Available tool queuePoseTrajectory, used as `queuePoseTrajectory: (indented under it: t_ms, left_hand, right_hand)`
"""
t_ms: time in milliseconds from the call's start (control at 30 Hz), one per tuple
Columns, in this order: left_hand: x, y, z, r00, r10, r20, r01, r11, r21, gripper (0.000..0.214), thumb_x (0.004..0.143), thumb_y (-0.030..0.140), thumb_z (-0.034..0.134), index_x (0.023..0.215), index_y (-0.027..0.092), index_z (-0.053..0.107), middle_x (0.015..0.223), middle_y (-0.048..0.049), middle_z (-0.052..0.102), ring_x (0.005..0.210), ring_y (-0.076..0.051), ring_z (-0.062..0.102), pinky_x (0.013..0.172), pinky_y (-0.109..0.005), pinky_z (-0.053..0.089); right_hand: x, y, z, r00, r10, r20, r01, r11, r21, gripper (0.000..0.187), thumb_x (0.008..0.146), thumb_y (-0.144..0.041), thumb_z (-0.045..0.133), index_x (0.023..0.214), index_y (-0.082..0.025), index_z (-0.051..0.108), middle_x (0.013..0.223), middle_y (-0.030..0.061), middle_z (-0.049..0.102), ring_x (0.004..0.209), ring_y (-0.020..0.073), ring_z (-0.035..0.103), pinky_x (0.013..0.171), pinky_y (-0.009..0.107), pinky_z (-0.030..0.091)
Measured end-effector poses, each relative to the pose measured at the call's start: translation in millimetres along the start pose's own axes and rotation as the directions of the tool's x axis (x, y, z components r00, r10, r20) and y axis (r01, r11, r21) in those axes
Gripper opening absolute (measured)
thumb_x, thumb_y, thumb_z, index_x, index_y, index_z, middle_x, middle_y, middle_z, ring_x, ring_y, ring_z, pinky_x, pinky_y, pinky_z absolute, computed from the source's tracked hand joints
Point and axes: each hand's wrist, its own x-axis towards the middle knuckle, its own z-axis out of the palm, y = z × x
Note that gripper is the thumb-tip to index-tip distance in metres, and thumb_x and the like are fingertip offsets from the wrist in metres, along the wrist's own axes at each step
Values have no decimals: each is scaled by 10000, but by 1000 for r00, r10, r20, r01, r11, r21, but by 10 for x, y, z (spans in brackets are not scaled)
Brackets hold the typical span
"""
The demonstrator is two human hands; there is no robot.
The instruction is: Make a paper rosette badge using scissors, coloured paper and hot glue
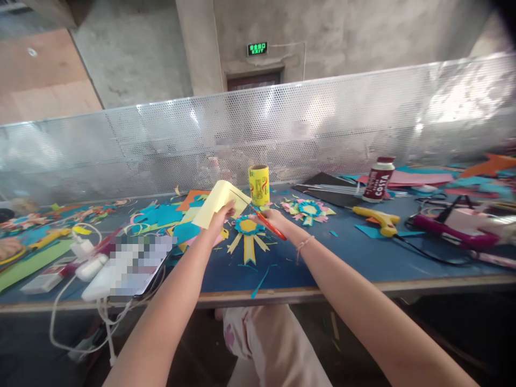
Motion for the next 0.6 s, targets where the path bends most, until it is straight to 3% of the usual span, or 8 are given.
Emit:
queuePoseTrajectory:
  t_ms: [233,600]
  left_hand:
    - [-2,33,13,998,-48,-45,48,999,-5,353,449,351,821,641,133,621,573,3,591,562,-113,553,671,-271,470]
    - [-67,145,51,998,28,-64,-34,994,-107,261,569,254,748,728,124,588,511,24,587,460,-112,556,548,-252,449]
  right_hand:
    - [-11,-12,-18,997,36,65,-23,981,-195,468,752,-594,517,534,-189,428,518,-5,421,514,120,393,503,274,308]
    - [8,-26,-10,995,94,19,-88,975,-205,540,694,-650,549,484,-186,372,479,-35,321,476,80,293,449,251,221]
